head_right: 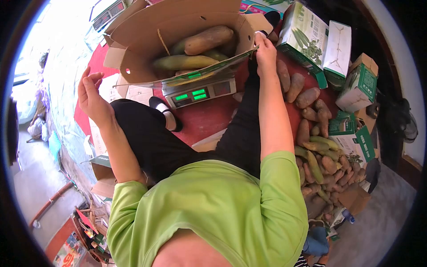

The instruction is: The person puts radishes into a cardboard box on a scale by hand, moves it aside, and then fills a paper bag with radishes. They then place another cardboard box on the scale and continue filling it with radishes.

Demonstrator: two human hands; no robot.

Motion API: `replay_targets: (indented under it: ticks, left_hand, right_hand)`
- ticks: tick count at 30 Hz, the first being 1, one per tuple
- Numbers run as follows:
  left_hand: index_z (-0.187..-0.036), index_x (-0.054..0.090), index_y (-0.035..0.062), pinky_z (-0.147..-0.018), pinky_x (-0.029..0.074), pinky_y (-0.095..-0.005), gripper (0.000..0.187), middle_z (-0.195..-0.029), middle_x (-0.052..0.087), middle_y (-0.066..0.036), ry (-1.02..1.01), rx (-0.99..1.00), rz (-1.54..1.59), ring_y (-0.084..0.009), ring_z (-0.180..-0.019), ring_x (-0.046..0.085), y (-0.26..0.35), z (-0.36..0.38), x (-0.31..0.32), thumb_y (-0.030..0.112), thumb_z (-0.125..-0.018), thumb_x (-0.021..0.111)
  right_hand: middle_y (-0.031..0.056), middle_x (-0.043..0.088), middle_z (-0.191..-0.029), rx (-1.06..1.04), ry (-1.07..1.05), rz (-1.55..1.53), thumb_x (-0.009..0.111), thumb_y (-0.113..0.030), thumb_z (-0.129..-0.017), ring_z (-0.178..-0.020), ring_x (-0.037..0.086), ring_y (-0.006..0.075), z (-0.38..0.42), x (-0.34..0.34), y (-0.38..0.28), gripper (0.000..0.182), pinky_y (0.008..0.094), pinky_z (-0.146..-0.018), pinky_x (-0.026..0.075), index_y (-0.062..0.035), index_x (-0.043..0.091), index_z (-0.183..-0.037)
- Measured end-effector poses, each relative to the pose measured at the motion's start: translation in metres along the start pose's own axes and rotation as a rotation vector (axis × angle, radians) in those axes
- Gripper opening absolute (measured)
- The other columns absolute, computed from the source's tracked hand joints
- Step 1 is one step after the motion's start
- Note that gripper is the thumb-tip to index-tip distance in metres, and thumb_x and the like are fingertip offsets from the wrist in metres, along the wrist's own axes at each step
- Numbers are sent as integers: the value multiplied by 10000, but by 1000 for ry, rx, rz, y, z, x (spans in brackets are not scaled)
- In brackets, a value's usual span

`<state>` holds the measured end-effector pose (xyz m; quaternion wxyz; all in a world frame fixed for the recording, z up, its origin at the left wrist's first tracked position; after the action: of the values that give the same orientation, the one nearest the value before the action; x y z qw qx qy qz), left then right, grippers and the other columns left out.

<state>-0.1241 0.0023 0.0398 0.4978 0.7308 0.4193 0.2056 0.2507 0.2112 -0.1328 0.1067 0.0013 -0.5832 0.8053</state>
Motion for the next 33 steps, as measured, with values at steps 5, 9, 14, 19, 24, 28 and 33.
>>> replay_targets:
  ticks: [5, 9, 14, 19, 24, 28, 33]
  left_hand:
    - [-1204, 566, 43, -897, 407, -345, 340, -1001, 655, -71, 34, -177, 65, -164, -999, 583, -16, -15, -18, 287, -990, 464]
    - [-1243, 550, 87, -962, 370, -388, 409, -1149, 638, -95, -112, -389, -132, -200, -1127, 550, -30, -33, -34, 384, -970, 480]
    - [-1295, 514, 92, -1019, 274, -519, 617, -1261, 581, -123, -340, -588, -349, -285, -1238, 466, -100, -42, -64, 568, -903, 480]
    - [-1361, 426, 71, -941, 441, -411, 539, -1295, 553, -139, -415, -995, 210, -252, -1177, 527, -191, -25, -61, 454, -982, 403]
    - [-1343, 436, 76, -895, 482, -384, 467, -1285, 560, -118, -308, -1241, 441, -223, -1068, 589, -259, -1, -69, 386, -995, 416]
    - [-1336, 441, 76, -871, 490, -381, 461, -1274, 566, -114, -410, -1118, 505, -213, -1027, 597, -227, 24, -42, 384, -993, 423]
    - [-1328, 447, 77, -841, 502, -378, 453, -1259, 573, -108, -503, -928, 560, -201, -977, 607, -197, -3, -29, 380, -991, 431]
  right_hand:
    - [34, 642, -997, -132, -41, -11, 629, -276, -904, -875, 566, 107, 4, 5, -9, 346, 244, -772, 437, 2, 640, -1109]
    - [3, 635, -887, -80, -4, -3, 661, -265, -881, -796, 558, 84, 2, 4, -10, 322, 230, -720, 438, 0, 662, -1064]
    - [-8, 622, -856, -135, -25, 2, 664, -242, -877, -783, 550, 78, -8, 1, -6, 291, 225, -707, 432, 1, 667, -1039]
    - [69, 655, -993, -119, 1, -136, 650, -208, -885, -922, 592, 141, -11, -10, -6, 280, 266, -819, 455, 28, 645, -1036]
    - [165, 609, -1121, 169, 92, -634, 551, -128, -926, -1001, 617, 268, -30, -50, 12, 325, 411, -896, 505, 45, 512, -1199]
    - [186, 615, -1123, 166, -129, -799, 570, -141, -904, -1029, 619, 304, -23, -48, 5, 296, 453, -872, 520, 20, 541, -1151]
    - [131, 627, -1124, 147, -209, -569, 574, -199, -900, -992, 629, 260, -7, -25, -8, 302, 413, -824, 523, -32, 566, -1151]
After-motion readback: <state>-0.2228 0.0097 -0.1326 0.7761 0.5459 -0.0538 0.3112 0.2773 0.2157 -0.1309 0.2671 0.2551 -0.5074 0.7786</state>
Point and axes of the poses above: each hand's wrist, its own z-axis away from the middle knuckle, its own x-axis out of the palm, y = z × x, the point moved 4 cm from there along -z, towards the middle knuckle
